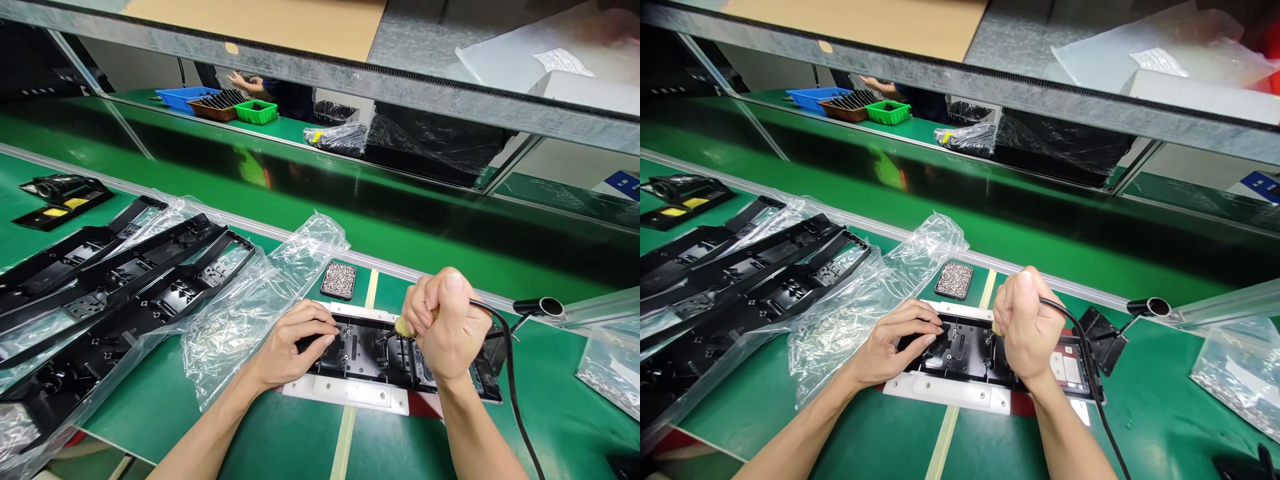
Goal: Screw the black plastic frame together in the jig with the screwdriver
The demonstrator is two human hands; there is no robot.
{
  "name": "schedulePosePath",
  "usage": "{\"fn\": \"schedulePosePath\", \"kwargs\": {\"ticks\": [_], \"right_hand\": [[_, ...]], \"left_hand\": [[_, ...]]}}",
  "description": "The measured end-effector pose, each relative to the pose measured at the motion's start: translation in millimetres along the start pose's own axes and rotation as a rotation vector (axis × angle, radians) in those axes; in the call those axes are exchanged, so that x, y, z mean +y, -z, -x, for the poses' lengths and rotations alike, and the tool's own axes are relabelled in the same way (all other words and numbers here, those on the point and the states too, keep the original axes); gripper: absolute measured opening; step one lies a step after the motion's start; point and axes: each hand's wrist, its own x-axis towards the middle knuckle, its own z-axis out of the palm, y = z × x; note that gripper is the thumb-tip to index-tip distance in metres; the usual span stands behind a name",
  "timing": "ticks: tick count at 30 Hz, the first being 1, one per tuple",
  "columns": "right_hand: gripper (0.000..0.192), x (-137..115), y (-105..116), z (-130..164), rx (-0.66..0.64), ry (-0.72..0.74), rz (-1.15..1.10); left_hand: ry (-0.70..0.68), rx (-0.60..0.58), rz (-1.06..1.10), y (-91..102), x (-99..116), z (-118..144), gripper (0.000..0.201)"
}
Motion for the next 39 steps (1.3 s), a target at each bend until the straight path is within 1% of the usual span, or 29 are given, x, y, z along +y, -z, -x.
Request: {"fn": "schedulePosePath", "kwargs": {"ticks": [39], "right_hand": [[0.047, -1.3, -0.7, -0.3, 0.002, 0.003, 0.002]], "left_hand": [[0.007, -0.009, -0.006, 0.1, 0.7, 0.8, 0.02]]}}
